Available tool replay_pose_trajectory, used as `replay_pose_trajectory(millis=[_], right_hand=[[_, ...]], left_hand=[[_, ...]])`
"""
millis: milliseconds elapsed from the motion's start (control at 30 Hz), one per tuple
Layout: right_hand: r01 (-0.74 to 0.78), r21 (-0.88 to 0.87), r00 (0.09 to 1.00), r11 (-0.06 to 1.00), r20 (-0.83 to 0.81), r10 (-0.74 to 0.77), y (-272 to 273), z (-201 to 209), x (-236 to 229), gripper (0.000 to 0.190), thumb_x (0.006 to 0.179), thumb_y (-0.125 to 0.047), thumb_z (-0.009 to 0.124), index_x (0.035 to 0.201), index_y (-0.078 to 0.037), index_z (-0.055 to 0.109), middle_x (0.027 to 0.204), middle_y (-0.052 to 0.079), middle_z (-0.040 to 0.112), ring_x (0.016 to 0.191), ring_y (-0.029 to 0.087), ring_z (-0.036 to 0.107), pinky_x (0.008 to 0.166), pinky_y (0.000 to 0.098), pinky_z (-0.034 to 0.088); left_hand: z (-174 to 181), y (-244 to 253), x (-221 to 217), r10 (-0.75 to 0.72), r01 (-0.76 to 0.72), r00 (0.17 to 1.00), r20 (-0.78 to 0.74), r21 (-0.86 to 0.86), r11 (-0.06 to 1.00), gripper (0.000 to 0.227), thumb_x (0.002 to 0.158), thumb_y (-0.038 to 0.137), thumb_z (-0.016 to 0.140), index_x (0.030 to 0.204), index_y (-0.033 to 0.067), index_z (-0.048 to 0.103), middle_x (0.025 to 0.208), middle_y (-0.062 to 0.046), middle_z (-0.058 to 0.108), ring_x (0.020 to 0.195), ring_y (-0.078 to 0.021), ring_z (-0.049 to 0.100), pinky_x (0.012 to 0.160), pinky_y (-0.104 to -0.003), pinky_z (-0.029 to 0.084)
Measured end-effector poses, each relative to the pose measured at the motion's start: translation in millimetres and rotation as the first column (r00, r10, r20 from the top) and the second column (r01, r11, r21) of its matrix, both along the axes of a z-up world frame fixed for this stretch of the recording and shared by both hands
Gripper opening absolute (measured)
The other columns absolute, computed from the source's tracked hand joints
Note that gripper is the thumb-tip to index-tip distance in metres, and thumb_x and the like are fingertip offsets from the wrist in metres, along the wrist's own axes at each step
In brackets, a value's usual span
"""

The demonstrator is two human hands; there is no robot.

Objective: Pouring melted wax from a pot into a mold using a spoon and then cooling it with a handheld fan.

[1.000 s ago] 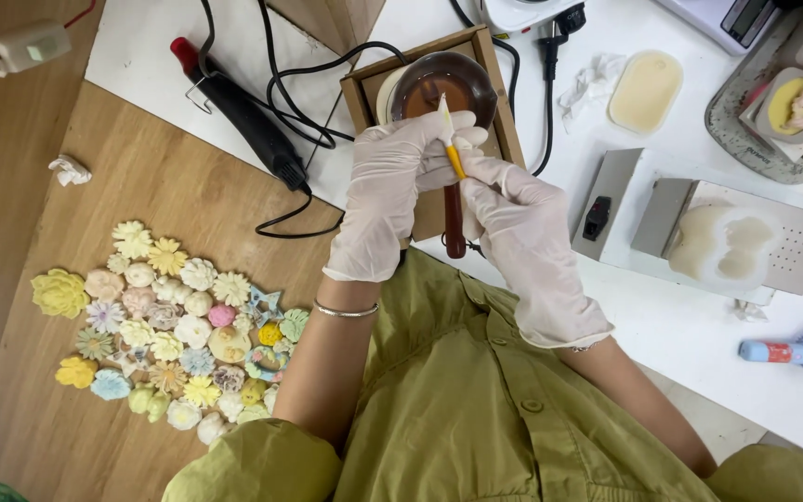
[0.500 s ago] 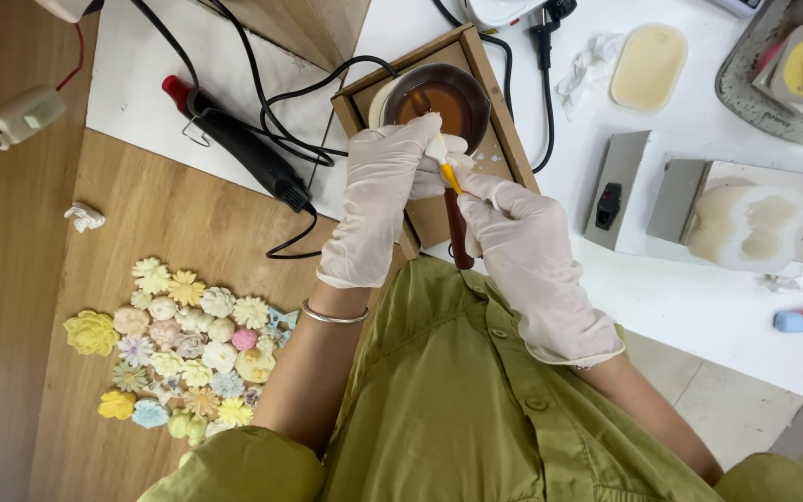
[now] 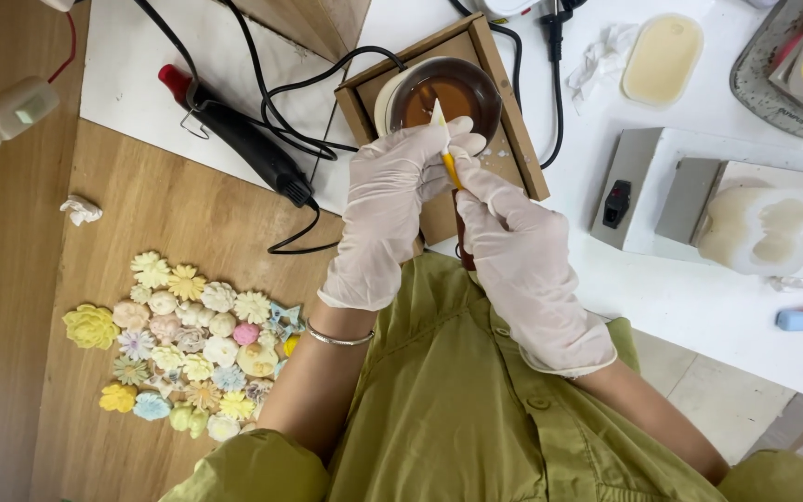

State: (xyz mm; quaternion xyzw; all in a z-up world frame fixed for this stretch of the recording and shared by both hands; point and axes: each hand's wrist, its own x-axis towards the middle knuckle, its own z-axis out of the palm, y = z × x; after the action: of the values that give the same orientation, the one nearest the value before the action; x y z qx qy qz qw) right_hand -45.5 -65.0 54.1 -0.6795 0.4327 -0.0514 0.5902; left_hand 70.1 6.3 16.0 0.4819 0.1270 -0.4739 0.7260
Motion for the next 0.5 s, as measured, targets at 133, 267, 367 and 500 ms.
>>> replay_pose_trajectory(millis=[133,267,367,500], right_hand=[[-0.045,-0.123,0.999,0.991,-0.031,0.042,2.3,-6.3,-5.4,0.031,0.099,-0.007,0.067,0.130,-0.008,0.071,0.078,0.002,0.067,0.059,0.005,0.050,0.051,0.0243,0.044],[-0.147,-0.422,0.989,0.895,-0.037,0.145,1.3,-13.1,-10.3,0.023,0.099,-0.007,0.071,0.122,-0.005,0.073,0.082,0.012,0.070,0.062,0.015,0.063,0.057,0.0294,0.050],[-0.175,-0.513,0.981,0.841,-0.022,0.191,1.4,-17.1,-15.9,0.021,0.099,-0.006,0.071,0.120,-0.004,0.072,0.090,0.016,0.072,0.067,0.020,0.068,0.060,0.0312,0.052],[-0.160,-0.453,0.984,0.877,0.003,0.181,4.5,-18.2,-18.0,0.022,0.100,-0.006,0.071,0.121,-0.004,0.072,0.093,0.012,0.075,0.068,0.015,0.067,0.061,0.0295,0.053]], left_hand=[[-10.1,-8.5,-4.2,0.051,-0.050,0.999,-0.021,0.014,0.999,0.025,0.092,0.016,0.070,0.108,-0.0027,0.077,0.095,-0.013,0.079,0.081,-0.0146,0.074,0.079,-0.026,0.058],[-25.5,-14.3,-11.4,0.112,-0.113,0.993,-0.045,-0.010,0.994,0.025,0.093,0.015,0.069,0.106,-0.0050,0.077,0.089,-0.015,0.078,0.074,-0.0178,0.072,0.075,-0.029,0.060],[-33.2,-17.7,-17.0,0.146,-0.147,0.987,-0.066,-0.011,0.989,0.027,0.094,0.017,0.068,0.105,-0.0063,0.076,0.088,-0.016,0.078,0.071,-0.0182,0.072,0.073,-0.029,0.060],[-47.0,-20.5,-23.8,0.206,-0.205,0.976,-0.070,0.021,0.979,0.029,0.097,0.020,0.071,0.106,-0.0074,0.072,0.092,-0.016,0.075,0.073,-0.0170,0.070,0.072,-0.032,0.060]])
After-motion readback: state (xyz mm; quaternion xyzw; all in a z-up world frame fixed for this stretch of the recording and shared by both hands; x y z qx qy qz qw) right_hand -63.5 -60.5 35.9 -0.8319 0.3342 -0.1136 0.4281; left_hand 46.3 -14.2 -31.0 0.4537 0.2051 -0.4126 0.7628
